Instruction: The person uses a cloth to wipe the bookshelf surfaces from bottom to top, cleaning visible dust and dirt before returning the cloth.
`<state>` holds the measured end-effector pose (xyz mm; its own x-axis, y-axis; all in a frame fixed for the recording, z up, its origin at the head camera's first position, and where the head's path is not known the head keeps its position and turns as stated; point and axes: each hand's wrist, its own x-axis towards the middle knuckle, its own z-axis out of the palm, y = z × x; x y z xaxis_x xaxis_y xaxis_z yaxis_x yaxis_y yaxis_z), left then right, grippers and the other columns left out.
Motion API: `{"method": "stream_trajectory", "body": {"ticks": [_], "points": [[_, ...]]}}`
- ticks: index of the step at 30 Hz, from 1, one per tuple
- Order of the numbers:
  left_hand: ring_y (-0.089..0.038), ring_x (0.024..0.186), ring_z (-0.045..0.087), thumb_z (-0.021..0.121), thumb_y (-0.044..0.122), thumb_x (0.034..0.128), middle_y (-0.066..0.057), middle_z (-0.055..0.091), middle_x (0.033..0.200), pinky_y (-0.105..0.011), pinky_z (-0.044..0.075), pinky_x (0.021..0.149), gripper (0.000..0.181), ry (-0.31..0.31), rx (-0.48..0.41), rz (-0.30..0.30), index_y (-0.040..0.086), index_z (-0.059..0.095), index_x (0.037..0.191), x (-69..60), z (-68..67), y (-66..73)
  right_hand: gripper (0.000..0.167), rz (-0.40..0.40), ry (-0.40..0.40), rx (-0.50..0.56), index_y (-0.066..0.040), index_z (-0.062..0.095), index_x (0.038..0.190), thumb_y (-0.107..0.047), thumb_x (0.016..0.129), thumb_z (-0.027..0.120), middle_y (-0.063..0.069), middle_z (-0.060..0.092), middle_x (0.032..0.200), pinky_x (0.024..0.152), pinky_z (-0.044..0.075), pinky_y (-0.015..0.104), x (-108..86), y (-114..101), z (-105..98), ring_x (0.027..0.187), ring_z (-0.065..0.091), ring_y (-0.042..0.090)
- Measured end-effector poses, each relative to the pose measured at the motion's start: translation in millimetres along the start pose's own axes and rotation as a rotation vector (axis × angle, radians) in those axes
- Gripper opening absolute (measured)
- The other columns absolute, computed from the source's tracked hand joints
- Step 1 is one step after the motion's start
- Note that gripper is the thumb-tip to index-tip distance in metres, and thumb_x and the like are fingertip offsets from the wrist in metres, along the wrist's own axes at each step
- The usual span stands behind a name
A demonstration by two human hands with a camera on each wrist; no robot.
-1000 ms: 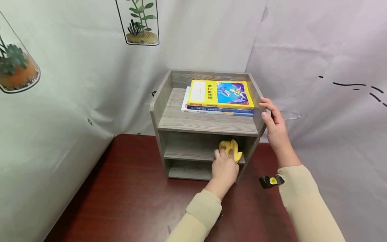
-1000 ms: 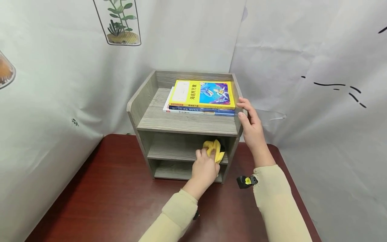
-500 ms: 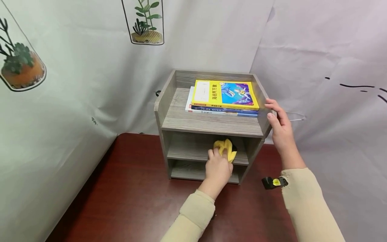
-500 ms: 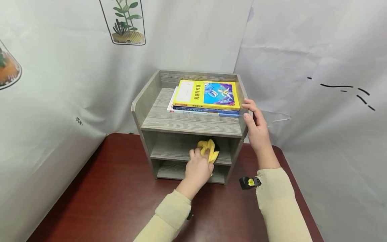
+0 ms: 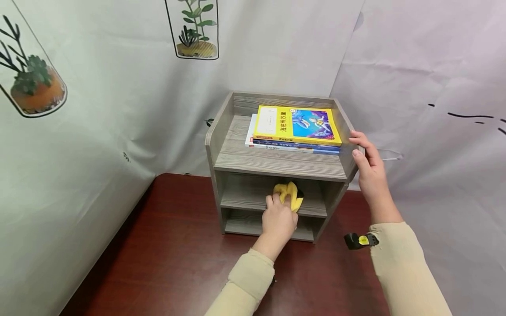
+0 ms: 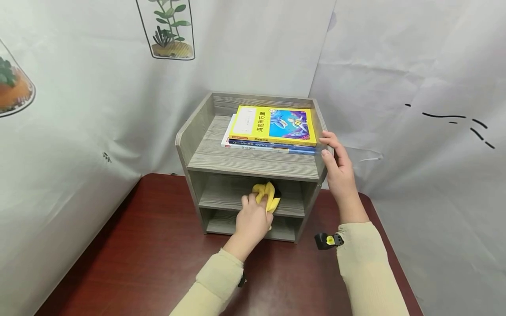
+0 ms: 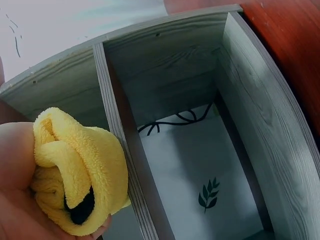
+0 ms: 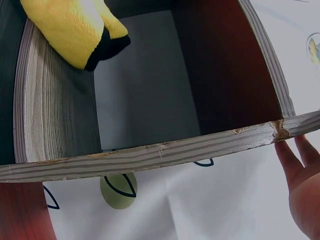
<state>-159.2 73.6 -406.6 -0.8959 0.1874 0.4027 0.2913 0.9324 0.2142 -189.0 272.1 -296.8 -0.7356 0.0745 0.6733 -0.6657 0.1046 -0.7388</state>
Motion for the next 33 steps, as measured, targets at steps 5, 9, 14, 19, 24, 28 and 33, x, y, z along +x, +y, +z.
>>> {"method": "stream_trajectory", "body": {"ticks": [5, 9, 14, 19, 24, 28, 33], "points": [[-0.028, 0.094, 0.041, 0.064, 0.026, 0.0776, -0.015, 0.048, 0.110, -0.029, 0.047, 0.048, 0.046, 0.001, -0.025, -0.013, 0.013, 0.060, 0.122, -0.5, -2.2, -8.8, 0.029, 0.017, 0.000, -0.013, 0.001, 0.056, 0.119, 0.001, 0.093, 0.043, 0.007, 0.045, 0.135, 0.109, 0.016, 0.028, -0.2, 0, 0, 0.134, 0.024, 0.020], [-0.029, 0.094, 0.042, 0.064, 0.024, 0.0772, -0.016, 0.049, 0.110, -0.030, 0.048, 0.048, 0.046, 0.013, -0.037, -0.019, 0.012, 0.061, 0.121, -1.0, -3.2, -16.4, 0.029, 0.015, -0.002, -0.003, 0.003, 0.055, 0.119, 0.002, 0.093, 0.043, 0.007, 0.046, 0.134, 0.109, 0.017, 0.028, 0.4, 0, 0, 0.134, 0.024, 0.020], [-0.030, 0.093, 0.042, 0.065, 0.024, 0.0775, -0.017, 0.049, 0.108, -0.030, 0.048, 0.048, 0.045, 0.019, -0.034, -0.023, 0.011, 0.061, 0.120, -1.5, -6.1, -24.4, 0.029, 0.008, 0.004, 0.004, 0.003, 0.056, 0.118, 0.002, 0.092, 0.043, 0.007, 0.047, 0.134, 0.109, 0.017, 0.027, 0.2, 0, 0, 0.134, 0.025, 0.020], [-0.030, 0.093, 0.042, 0.065, 0.024, 0.0782, -0.017, 0.049, 0.108, -0.031, 0.048, 0.049, 0.045, 0.015, -0.041, -0.038, 0.010, 0.061, 0.120, -1.5, -8.4, -31.1, 0.028, 0.008, 0.009, 0.018, 0.001, 0.057, 0.118, 0.001, 0.093, 0.044, 0.008, 0.047, 0.134, 0.108, 0.018, 0.027, -0.4, -1, 1, 0.134, 0.025, 0.020], [-0.029, 0.093, 0.042, 0.065, 0.023, 0.0783, -0.017, 0.050, 0.107, -0.031, 0.048, 0.050, 0.044, 0.024, -0.052, -0.040, 0.010, 0.062, 0.120, -2.1, -9.6, -36.4, 0.028, 0.009, 0.008, 0.020, 0.001, 0.057, 0.118, 0.001, 0.093, 0.044, 0.007, 0.047, 0.134, 0.108, 0.018, 0.026, -0.9, -2, 0, 0.134, 0.024, 0.020], [-0.030, 0.092, 0.042, 0.065, 0.023, 0.0784, -0.017, 0.051, 0.106, -0.033, 0.048, 0.051, 0.045, 0.037, -0.064, -0.035, 0.010, 0.061, 0.121, -2.4, -10.1, -40.9, 0.028, 0.006, 0.006, 0.018, 0.001, 0.057, 0.118, 0.001, 0.093, 0.043, 0.007, 0.047, 0.134, 0.108, 0.018, 0.027, -0.8, -2, 0, 0.134, 0.024, 0.020], [-0.030, 0.093, 0.043, 0.065, 0.022, 0.0782, -0.017, 0.052, 0.108, -0.034, 0.049, 0.052, 0.045, 0.049, -0.072, -0.034, 0.010, 0.061, 0.121, -2.4, -10.7, -46.8, 0.028, 0.000, 0.002, 0.025, 0.002, 0.057, 0.118, 0.002, 0.093, 0.043, 0.007, 0.047, 0.133, 0.108, 0.017, 0.027, -0.3, -1, 0, 0.134, 0.024, 0.020]]}}
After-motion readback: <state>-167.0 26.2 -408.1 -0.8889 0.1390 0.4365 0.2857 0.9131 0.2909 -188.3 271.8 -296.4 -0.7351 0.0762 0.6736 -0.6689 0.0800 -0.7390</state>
